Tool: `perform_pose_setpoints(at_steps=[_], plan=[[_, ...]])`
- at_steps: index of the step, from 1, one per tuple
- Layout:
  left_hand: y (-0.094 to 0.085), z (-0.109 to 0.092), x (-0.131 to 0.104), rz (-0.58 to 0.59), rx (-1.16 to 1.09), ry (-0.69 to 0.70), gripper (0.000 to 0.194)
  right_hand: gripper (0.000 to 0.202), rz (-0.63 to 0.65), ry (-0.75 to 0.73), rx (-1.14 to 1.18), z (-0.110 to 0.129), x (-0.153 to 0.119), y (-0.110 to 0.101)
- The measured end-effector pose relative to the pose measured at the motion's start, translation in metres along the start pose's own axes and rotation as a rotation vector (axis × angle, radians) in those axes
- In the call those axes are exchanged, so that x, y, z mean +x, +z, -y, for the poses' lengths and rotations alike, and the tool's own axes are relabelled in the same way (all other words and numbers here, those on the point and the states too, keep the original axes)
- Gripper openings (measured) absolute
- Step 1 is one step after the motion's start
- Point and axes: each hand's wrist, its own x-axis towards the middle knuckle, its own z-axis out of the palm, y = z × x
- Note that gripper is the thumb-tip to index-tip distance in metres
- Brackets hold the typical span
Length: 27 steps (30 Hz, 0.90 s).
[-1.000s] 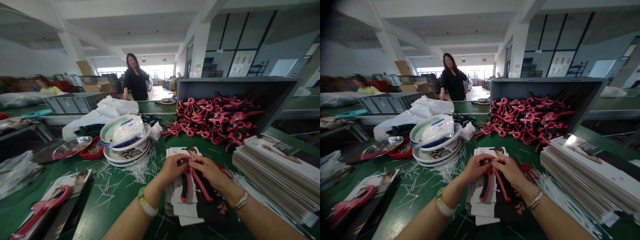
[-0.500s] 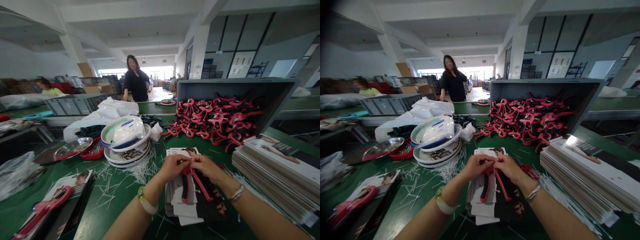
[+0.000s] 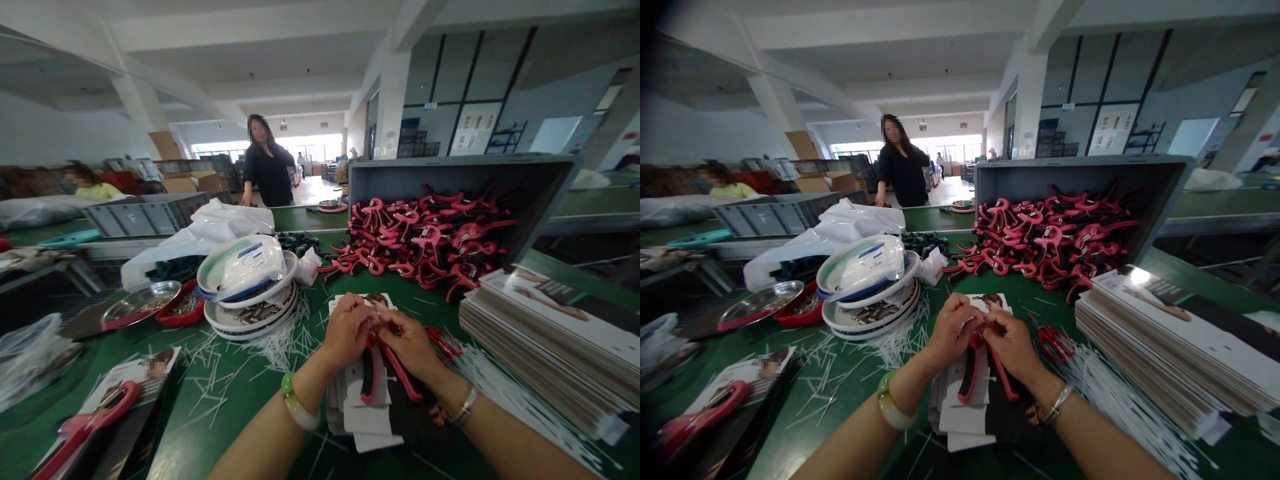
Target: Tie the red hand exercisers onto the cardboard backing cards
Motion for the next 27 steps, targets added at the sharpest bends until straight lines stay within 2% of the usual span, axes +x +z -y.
perform_pose_setpoints(at_steps=[3,5,7,10,13,15,18,20,23,27], plan=[[0.0,-0.009,-0.001,-0.092,0.064,0.043,0.025,0.024,0.083,-0.079,-0.232,-0.002,0.006,0.001],[-0.001,-0.015,-0.001,-0.105,0.094,0.081,0.027,0.031,0.143,-0.075,-0.368,-0.003,0.01,0.001],[-0.005,-0.019,-0.001,-0.095,0.089,0.087,0.027,0.034,0.18,-0.098,-0.398,-0.004,0.013,0.001],[-0.012,-0.019,-0.006,-0.041,0.046,-0.077,0.019,0.02,0.152,-0.157,-0.271,-0.006,0.013,-0.001],[-0.016,-0.018,-0.019,0.119,0.068,-0.3,0.02,0.019,0.023,-0.199,-0.195,-0.002,0.01,-0.004],[-0.014,-0.019,-0.027,0.189,0.105,-0.431,0.023,0.019,0.008,-0.277,-0.226,0.003,0.007,-0.007],[-0.01,-0.023,-0.032,0.179,0.116,-0.594,0.023,0.019,0.131,-0.428,-0.374,0.013,0.002,-0.013],[-0.008,-0.026,-0.032,0.169,0.094,-0.63,0.021,0.02,0.242,-0.483,-0.494,0.018,-0.002,-0.018],[-0.007,-0.027,-0.031,0.152,0.068,-0.654,0.024,0.021,0.364,-0.469,-0.609,0.022,-0.008,-0.023],[-0.009,-0.028,-0.031,0.131,0.058,-0.683,0.027,0.022,0.424,-0.459,-0.714,0.026,-0.009,-0.022]])
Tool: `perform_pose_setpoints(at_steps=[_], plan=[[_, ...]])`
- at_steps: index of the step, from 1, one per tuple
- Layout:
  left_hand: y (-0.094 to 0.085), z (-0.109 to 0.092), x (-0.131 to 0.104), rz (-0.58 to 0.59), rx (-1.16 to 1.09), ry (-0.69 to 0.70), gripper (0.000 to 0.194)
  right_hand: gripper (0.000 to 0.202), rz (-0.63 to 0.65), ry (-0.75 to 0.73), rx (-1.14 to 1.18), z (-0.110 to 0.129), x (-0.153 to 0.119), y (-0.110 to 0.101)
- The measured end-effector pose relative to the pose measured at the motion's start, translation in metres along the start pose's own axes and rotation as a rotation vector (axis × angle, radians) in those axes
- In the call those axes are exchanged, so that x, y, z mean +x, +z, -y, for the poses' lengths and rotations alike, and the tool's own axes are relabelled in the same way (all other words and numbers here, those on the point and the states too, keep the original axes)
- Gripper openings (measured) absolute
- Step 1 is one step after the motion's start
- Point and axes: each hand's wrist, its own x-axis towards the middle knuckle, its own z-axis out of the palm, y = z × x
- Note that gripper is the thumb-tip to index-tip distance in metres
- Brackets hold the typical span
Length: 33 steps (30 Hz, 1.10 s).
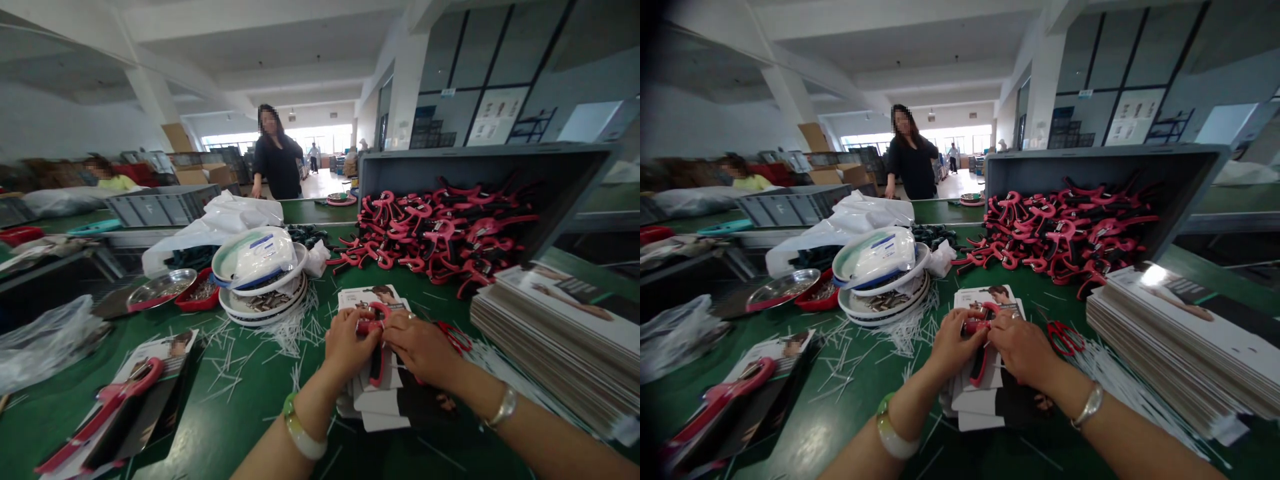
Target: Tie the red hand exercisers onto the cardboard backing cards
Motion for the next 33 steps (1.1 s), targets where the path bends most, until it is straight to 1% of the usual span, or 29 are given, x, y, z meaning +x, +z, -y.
perform_pose_setpoints(at_steps=[4,7,10,13,14,17,18,22,24,26,28,30,33], plan=[[0.002,0.001,0.001,-0.003,-0.011,-0.004,0.027,0.022,0.058,-0.052,-0.027,0.002,0.007,-0.001],[0.003,0.007,0.002,-0.029,-0.06,0.021,0.029,0.018,0.031,0.0,0.024,-0.001,0.005,-0.005],[-0.001,0.018,-0.006,-0.09,-0.142,0.09,0.039,0.017,-0.023,0.049,0.15,-0.005,-0.008,-0.015],[-0.01,0.032,-0.023,-0.106,-0.159,0.137,0.045,0.017,0.026,0.031,0.196,-0.005,-0.025,-0.023],[-0.013,0.036,-0.029,-0.099,-0.159,0.145,0.042,0.016,0.047,0.021,0.173,-0.003,-0.029,-0.024],[-0.018,0.042,-0.041,-0.081,-0.157,0.162,0.015,0.012,0.061,0.006,0.059,0.005,-0.035,-0.022],[-0.018,0.043,-0.043,-0.081,-0.155,0.17,0.012,0.013,0.058,-0.001,0.027,0.007,-0.034,-0.02],[-0.014,0.04,-0.041,-0.137,-0.171,0.254,0.014,0.021,0.023,-0.004,-0.036,0.016,-0.025,-0.016],[-0.013,0.036,-0.039,-0.14,-0.18,0.295,0.016,0.022,0.024,-0.018,-0.054,0.02,-0.021,-0.015],[-0.012,0.032,-0.038,-0.129,-0.154,0.307,0.017,0.021,0.033,-0.042,-0.057,0.023,-0.019,-0.014],[-0.011,0.028,-0.038,-0.14,-0.096,0.292,0.019,0.02,0.014,-0.038,-0.026,0.024,-0.019,-0.011],[-0.009,0.024,-0.038,-0.172,-0.046,0.293,0.021,0.02,-0.05,0.014,0.05,0.025,-0.02,-0.006],[-0.006,0.021,-0.037,-0.214,-0.05,0.356,0.015,0.023,-0.137,0.151,0.228,0.024,-0.018,0.002]])
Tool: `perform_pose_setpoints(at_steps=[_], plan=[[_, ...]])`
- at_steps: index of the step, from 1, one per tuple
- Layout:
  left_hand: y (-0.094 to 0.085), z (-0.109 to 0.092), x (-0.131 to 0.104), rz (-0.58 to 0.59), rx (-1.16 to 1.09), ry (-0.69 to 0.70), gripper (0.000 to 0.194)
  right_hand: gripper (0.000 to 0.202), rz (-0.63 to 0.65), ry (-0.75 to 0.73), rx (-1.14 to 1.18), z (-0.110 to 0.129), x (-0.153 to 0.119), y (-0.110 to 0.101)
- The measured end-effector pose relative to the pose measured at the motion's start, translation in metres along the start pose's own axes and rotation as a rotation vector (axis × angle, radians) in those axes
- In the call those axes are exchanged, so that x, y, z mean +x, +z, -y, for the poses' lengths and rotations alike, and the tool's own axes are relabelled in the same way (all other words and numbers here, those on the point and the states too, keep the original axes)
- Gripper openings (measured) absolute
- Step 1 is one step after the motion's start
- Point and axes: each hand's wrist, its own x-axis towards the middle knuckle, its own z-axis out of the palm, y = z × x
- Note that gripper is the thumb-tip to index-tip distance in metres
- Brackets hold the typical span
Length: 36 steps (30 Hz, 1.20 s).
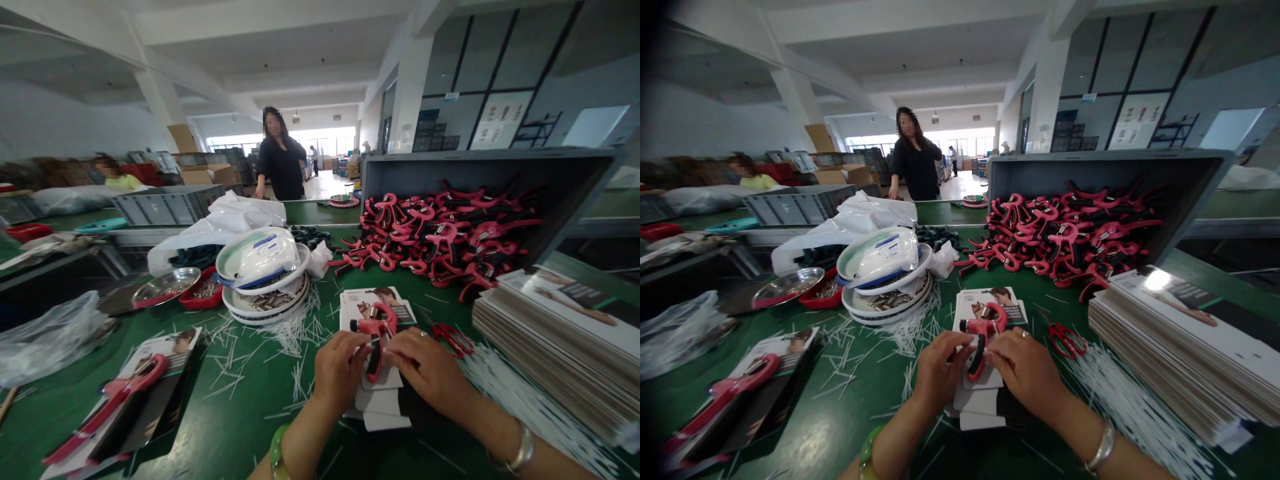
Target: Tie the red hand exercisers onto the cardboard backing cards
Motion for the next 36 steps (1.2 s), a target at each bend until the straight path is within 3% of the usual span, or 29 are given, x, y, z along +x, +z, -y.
perform_pose_setpoints(at_steps=[3,9,20,25,36], plan=[[0.002,-0.001,0.0,-0.014,-0.016,0.023,0.018,0.02,-0.025,0.107,0.083,0.0,0.002,0.008],[-0.001,0.007,-0.005,0.023,0.09,0.001,0.024,0.018,-0.119,0.163,0.01,0.005,-0.004,0.017],[0.0,0.011,-0.005,0.047,0.132,0.068,0.027,0.016,-0.144,0.13,0.029,0.003,-0.007,0.019],[0.003,0.015,-0.006,-0.024,0.128,0.078,0.024,0.017,-0.156,0.126,0.031,0.003,-0.009,0.02],[0.001,0.011,-0.004,-0.053,0.081,0.151,0.024,0.016,-0.151,0.119,0.047,0.002,-0.007,0.021]])
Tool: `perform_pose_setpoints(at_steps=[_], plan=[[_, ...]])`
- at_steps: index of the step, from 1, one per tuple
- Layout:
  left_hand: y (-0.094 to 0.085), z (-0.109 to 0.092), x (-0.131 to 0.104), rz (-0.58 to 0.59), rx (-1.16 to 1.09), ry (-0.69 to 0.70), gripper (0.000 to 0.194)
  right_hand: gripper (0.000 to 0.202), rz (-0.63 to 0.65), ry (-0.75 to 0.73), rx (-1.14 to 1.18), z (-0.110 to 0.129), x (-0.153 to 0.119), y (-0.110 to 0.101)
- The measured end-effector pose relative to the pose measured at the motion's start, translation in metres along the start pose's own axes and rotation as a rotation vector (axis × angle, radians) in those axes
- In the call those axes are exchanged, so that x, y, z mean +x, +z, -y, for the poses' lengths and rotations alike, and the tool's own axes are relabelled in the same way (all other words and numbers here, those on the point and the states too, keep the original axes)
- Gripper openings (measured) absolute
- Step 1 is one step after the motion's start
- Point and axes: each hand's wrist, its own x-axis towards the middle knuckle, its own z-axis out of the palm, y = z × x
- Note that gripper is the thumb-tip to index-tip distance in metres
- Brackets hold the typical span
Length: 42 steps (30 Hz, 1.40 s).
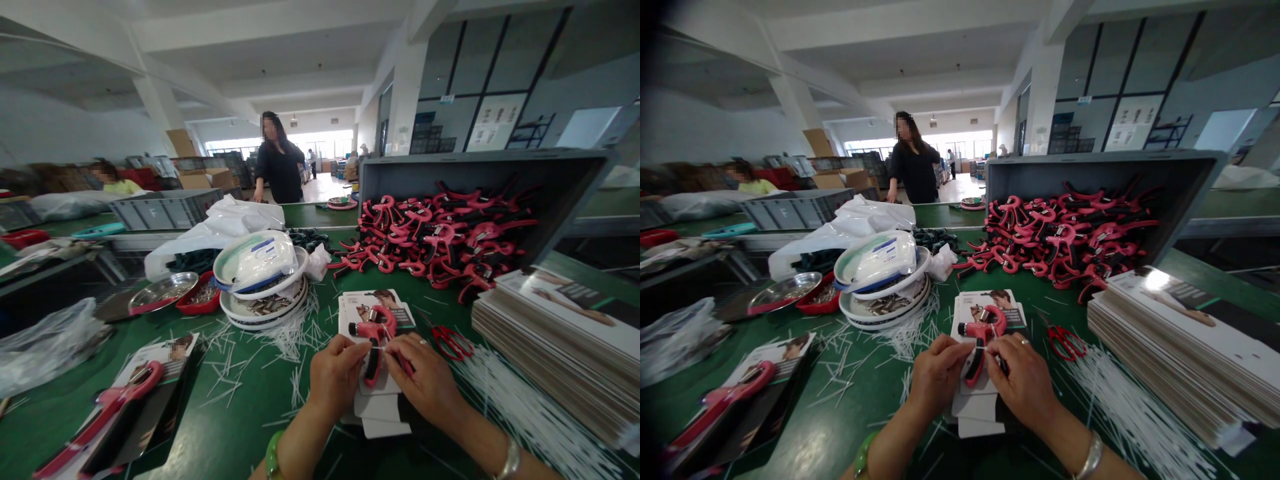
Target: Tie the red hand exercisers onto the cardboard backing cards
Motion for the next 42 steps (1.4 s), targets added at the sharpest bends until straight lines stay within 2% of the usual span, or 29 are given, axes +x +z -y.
perform_pose_setpoints(at_steps=[5,10,16,22,26,29,33,36,39,42], plan=[[0.001,-0.001,0.001,0.018,-0.089,0.017,0.024,0.018,0.02,0.035,0.037,0.0,0.002,-0.002],[0.003,-0.002,0.007,0.01,-0.241,-0.036,0.02,0.02,0.111,0.11,0.23,-0.002,0.009,-0.009],[-0.001,-0.002,0.013,0.129,-0.302,-0.07,0.021,0.016,0.25,0.255,0.349,-0.006,0.018,-0.021],[0.0,-0.004,0.018,0.194,-0.394,-0.097,0.012,0.011,0.268,0.136,0.271,-0.001,0.02,-0.022],[0.004,-0.004,0.019,0.259,-0.366,-0.156,0.01,0.018,0.293,0.166,0.133,0.004,0.024,-0.019],[0.004,-0.004,0.019,0.275,-0.372,-0.136,0.015,0.02,0.272,0.169,0.098,0.002,0.022,-0.02],[0.002,-0.009,0.022,0.285,-0.334,-0.132,0.011,0.011,0.252,0.057,0.172,-0.002,0.013,-0.027],[-0.003,-0.016,0.026,0.338,-0.297,-0.119,0.013,0.021,0.209,-0.002,0.174,-0.001,0.009,-0.029],[-0.007,-0.021,0.03,0.38,-0.253,-0.111,0.012,0.027,0.114,0.005,0.111,0.002,0.005,-0.022],[-0.011,-0.024,0.033,0.368,-0.166,-0.137,0.012,0.023,-0.059,0.032,0.075,0.002,0.0,-0.01]])
